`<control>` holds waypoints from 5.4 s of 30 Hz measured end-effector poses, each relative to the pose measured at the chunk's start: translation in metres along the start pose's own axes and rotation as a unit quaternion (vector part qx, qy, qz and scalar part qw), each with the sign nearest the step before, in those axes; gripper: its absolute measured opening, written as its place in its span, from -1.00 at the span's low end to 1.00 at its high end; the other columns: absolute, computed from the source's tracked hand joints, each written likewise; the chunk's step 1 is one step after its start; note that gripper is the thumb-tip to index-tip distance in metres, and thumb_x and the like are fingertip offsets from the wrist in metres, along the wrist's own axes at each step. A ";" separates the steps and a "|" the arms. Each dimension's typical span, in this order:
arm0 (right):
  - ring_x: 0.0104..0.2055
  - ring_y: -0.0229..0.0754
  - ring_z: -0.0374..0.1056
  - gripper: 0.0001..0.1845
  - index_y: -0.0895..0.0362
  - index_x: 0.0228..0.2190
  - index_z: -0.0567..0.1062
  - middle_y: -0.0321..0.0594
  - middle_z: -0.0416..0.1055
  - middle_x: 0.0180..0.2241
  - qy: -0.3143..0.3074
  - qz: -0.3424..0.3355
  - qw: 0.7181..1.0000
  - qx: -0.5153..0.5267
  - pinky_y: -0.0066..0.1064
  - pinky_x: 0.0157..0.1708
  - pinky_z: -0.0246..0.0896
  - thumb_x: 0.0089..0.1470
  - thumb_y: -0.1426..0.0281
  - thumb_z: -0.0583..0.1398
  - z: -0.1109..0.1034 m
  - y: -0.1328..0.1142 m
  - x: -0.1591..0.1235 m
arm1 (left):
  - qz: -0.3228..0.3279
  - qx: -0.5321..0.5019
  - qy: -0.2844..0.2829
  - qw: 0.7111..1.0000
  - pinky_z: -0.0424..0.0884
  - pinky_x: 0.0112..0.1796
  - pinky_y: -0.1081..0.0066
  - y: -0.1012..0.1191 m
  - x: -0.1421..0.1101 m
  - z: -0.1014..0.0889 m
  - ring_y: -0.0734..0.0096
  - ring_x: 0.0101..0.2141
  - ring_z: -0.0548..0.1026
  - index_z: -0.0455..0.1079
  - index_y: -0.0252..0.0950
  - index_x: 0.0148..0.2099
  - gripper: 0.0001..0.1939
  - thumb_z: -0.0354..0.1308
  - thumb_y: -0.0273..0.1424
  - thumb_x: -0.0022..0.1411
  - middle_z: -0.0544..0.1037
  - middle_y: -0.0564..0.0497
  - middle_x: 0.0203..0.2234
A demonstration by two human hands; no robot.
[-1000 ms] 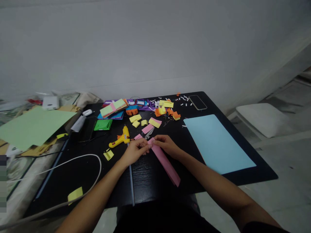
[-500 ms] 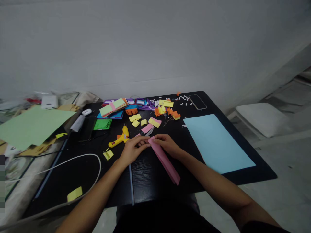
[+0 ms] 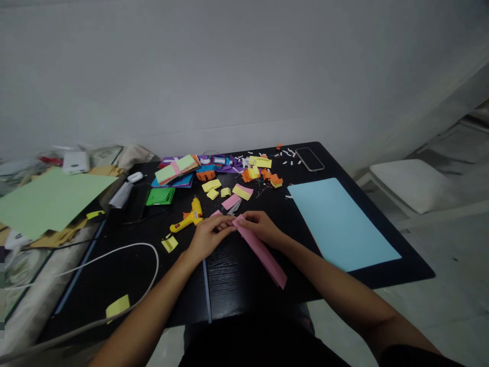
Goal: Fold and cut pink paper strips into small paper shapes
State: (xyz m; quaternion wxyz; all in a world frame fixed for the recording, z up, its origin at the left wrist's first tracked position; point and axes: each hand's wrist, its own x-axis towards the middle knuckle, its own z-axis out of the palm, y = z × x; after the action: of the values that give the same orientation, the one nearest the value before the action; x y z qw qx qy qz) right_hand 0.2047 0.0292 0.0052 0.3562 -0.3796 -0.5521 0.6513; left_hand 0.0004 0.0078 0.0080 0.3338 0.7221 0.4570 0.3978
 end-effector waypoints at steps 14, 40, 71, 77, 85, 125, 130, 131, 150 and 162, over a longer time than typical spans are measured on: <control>-0.30 -0.20 0.37 -0.61 0.17 -0.36 0.62 -0.26 0.54 -0.37 0.003 -0.002 1.000 -0.007 -0.35 -0.19 0.20 0.01 0.07 0.34 0.001 0.001 0.001 | 0.011 0.014 0.008 1.000 0.44 -0.34 0.45 0.000 -0.001 0.000 0.43 -0.41 0.51 0.61 -0.22 -0.09 -0.76 0.33 -0.25 0.22 0.61 0.01 -0.41; -0.34 -0.22 0.34 -0.63 0.19 -0.36 0.63 -0.26 0.53 -0.40 0.003 -0.003 1.000 -0.016 -0.39 -0.24 0.18 0.04 0.11 0.32 0.000 0.001 0.001 | 0.057 0.045 0.034 0.997 0.41 -0.40 0.48 -0.004 -0.002 0.001 0.46 -0.46 0.49 0.62 -0.22 -0.12 -0.81 0.33 -0.29 0.24 0.60 0.04 -0.46; -0.37 -0.25 0.33 -0.69 0.19 -0.39 0.61 -0.30 0.50 -0.43 0.013 -0.008 0.999 -0.028 -0.41 -0.27 0.16 0.05 0.17 0.30 -0.001 0.004 0.003 | 0.081 0.047 0.044 0.995 0.45 -0.33 0.44 -0.006 0.000 -0.005 0.41 -0.36 0.55 0.60 -0.25 -0.17 -0.86 0.26 -0.32 0.31 0.62 -0.02 -0.35; -0.40 -0.26 0.31 -0.68 0.20 -0.42 0.60 -0.31 0.48 -0.46 0.013 0.003 1.000 -0.022 -0.42 -0.31 0.15 0.03 0.16 0.31 0.001 0.006 0.004 | -0.001 0.066 0.018 0.998 0.34 -0.40 0.46 0.000 0.002 -0.006 0.45 -0.46 0.45 0.52 -0.29 -0.25 -0.74 0.11 -0.25 0.39 0.50 0.05 -0.49; -0.39 -0.25 0.31 -0.65 0.20 -0.43 0.60 -0.30 0.49 -0.46 0.008 0.020 1.000 0.006 -0.41 -0.31 0.15 -0.05 0.13 0.35 0.003 0.008 0.004 | -0.015 0.070 -0.061 0.996 0.25 -0.41 0.46 -0.002 0.001 -0.001 0.47 -0.48 0.34 0.38 -0.30 -0.38 -0.67 0.05 -0.24 0.40 0.40 0.08 -0.53; -0.37 -0.16 0.47 -0.56 0.20 -0.41 0.64 -0.20 0.59 -0.44 -0.168 0.080 0.979 -0.082 -0.37 -0.28 0.29 0.02 0.03 0.34 -0.030 -0.004 0.007 | -0.103 -0.037 -0.006 0.994 0.29 -0.54 0.50 -0.014 0.008 -0.017 0.50 -0.56 0.34 0.46 -0.30 -0.25 -0.69 0.16 -0.14 0.32 0.39 0.10 -0.55; -0.42 -0.20 0.45 -0.54 0.20 -0.41 0.64 -0.21 0.59 -0.46 -0.187 0.083 0.970 -0.132 -0.42 -0.34 0.26 0.01 0.01 0.34 -0.040 -0.008 0.008 | -0.093 0.009 -0.002 0.996 0.29 -0.47 0.48 -0.016 0.010 -0.024 0.46 -0.49 0.39 0.51 -0.31 -0.24 -0.71 0.18 -0.16 0.30 0.47 0.06 -0.51; -0.43 -0.21 0.44 -0.54 0.20 -0.41 0.64 -0.22 0.59 -0.46 -0.200 0.077 0.966 -0.143 -0.43 -0.35 0.24 0.02 0.01 0.33 -0.040 -0.008 0.008 | -0.088 0.010 -0.016 0.996 0.30 -0.45 0.47 -0.015 0.010 -0.023 0.44 -0.47 0.40 0.53 -0.31 -0.22 -0.70 0.19 -0.16 0.30 0.50 0.04 -0.49; -0.08 -0.11 0.41 -0.77 0.15 -0.19 0.58 -0.09 0.51 -0.13 -0.021 -0.139 0.871 -0.471 -0.26 -0.01 0.29 0.14 0.60 0.21 -0.041 -0.002 -0.047 | 0.078 0.159 -0.184 0.967 0.43 -0.16 0.34 0.013 -0.001 0.012 0.31 -0.22 0.53 0.51 -0.22 -0.06 -0.80 0.09 -0.49 0.36 0.56 -0.05 -0.23; -0.20 -0.13 0.35 -0.76 0.21 -0.18 0.55 -0.09 0.49 -0.24 -0.045 -0.201 0.765 -0.610 -0.33 -0.18 0.33 0.24 0.64 0.12 -0.035 0.012 -0.076 | 0.152 0.329 -0.190 0.912 0.46 0.01 0.15 0.022 -0.028 0.038 0.12 0.00 0.52 0.47 -0.35 0.06 -0.71 0.09 -0.60 0.33 0.55 -0.18 0.03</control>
State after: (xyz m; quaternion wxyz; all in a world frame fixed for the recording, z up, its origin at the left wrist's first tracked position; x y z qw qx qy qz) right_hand 0.2706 -0.0238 -0.0029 0.1473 -0.3677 -0.9119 0.1072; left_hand 0.0349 -0.0301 0.0014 0.0929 0.9140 0.3743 0.1257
